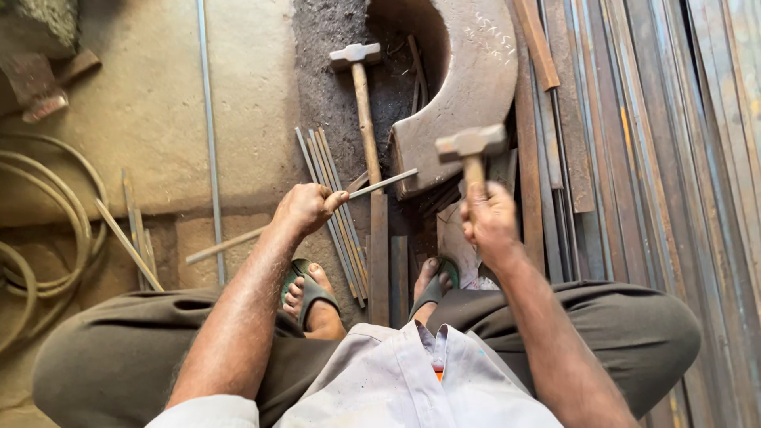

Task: The person sits on the floor and hammers thin metal rods against a large curved anvil-like form to bend them, holding each rod in place with one hand while striking with a hammer in the other. They reposition and turn the rods repeatedly and set finished rods aside among stacks of metal stock.

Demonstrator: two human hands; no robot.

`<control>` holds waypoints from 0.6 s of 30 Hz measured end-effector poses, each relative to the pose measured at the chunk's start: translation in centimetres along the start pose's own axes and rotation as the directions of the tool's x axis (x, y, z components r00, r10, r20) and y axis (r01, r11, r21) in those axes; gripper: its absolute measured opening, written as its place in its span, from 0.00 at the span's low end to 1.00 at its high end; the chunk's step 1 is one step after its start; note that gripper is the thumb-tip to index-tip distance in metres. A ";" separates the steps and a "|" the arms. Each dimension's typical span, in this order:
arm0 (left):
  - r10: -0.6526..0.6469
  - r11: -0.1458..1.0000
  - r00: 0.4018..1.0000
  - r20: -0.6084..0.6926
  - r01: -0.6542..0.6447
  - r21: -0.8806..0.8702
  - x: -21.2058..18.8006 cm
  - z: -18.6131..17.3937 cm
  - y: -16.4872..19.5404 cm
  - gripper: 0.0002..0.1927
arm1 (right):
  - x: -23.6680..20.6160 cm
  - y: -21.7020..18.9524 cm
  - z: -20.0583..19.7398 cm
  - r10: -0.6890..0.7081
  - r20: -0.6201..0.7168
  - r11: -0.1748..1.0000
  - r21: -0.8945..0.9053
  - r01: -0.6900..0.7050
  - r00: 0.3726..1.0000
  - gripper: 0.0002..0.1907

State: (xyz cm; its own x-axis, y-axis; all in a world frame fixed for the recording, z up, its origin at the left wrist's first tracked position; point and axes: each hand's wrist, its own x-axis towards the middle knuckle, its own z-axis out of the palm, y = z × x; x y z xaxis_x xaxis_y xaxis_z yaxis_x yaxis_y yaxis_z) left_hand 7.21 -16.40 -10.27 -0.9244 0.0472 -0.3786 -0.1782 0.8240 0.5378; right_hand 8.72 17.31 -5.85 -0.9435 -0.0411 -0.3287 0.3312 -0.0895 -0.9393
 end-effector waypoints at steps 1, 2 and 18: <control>-0.008 0.998 1.000 -0.005 0.008 0.060 0.0 0.1 -0.2 0.31 | -0.6 -1.1 0.2 -0.122 0.011 0.990 -0.070 0.122 0.992 0.13; -0.050 0.998 0.999 0.021 0.049 0.048 0.1 0.2 -0.3 0.31 | -1.3 -2.0 0.2 -0.239 0.028 0.961 -0.135 0.240 0.971 0.13; -0.074 0.997 0.996 0.043 0.073 0.033 0.4 0.7 -1.2 0.32 | 0.9 3.1 0.8 -0.427 0.042 0.736 -0.564 0.374 0.903 0.17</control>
State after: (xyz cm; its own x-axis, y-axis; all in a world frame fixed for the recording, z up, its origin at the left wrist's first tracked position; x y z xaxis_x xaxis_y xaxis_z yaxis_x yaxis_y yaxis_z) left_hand 7.26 -16.99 -11.58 -0.8931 0.0105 -0.4497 -0.2336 0.8436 0.4835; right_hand 8.92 16.25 -8.97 -0.9933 -0.0409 0.1082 -0.1145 0.4798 -0.8699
